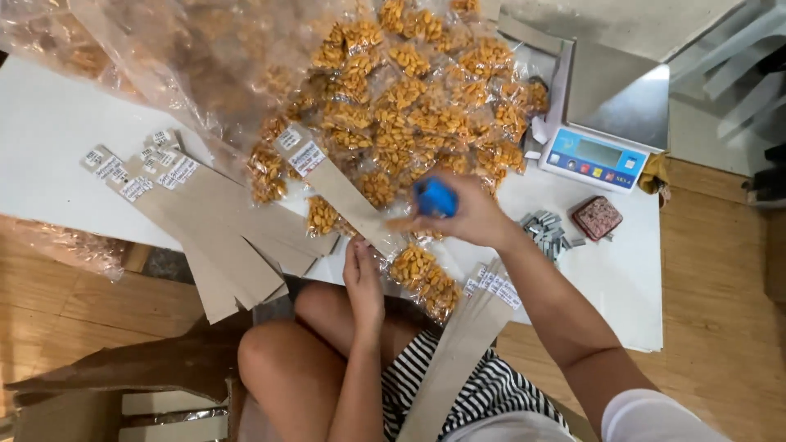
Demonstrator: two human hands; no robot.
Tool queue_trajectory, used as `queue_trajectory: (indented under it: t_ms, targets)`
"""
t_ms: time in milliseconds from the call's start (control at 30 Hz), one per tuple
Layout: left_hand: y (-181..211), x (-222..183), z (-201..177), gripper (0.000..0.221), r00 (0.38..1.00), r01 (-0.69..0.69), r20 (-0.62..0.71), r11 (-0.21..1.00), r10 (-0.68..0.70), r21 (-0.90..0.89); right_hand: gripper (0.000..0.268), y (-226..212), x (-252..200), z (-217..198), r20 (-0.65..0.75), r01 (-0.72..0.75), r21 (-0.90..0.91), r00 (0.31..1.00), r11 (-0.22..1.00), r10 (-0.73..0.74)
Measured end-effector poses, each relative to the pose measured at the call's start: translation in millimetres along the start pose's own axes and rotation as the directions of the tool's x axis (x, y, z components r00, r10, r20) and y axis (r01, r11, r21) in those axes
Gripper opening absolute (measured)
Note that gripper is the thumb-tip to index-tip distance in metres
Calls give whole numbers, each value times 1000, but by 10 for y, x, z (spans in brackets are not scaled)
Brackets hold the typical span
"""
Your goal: The person repeatedly picks up small clear bags of snacks, places them on a cardboard strip, and uses a blue handheld sealer to seal each bag. Sealed bags are then placed into a cardboard box. A digital scale and other packaging materials are visible on the table.
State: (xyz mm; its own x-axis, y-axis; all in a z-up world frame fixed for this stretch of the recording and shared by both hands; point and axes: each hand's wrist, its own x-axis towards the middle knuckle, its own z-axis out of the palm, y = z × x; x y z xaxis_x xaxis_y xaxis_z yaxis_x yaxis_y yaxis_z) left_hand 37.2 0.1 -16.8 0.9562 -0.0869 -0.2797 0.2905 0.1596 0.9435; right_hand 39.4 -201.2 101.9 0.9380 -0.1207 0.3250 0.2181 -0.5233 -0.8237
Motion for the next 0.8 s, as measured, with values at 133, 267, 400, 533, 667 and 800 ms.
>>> queue_trajectory:
  t_ms: [133,267,400,533,667,800]
  targets:
    - [57,-54,-15,42,999,-31,-38,997,34,69,40,-15,85,325,376,5,-13,927,1000,0]
    - [-172,-36,-52,35,991,-120,68,988,114,92,46,222,61,560,360,5,-107,932,994,34]
    - [-245,-35,-56,36,989,-103,104,995,101,9,59,270,72,585,313,-85,-135,942,987,124]
    - [-366,-26,-61,39,990,-85,111,996,86,-10,69,386,95,711,120,-241,-180,957,954,265]
    - [-58,-123,-32,37,991,-91,103,995,87,37,66,218,119,889,-15,-323,3,946,946,323]
    - [165,-187,-34,38,985,-103,141,994,97,36,45,109,168,1044,-96,-423,155,893,893,440]
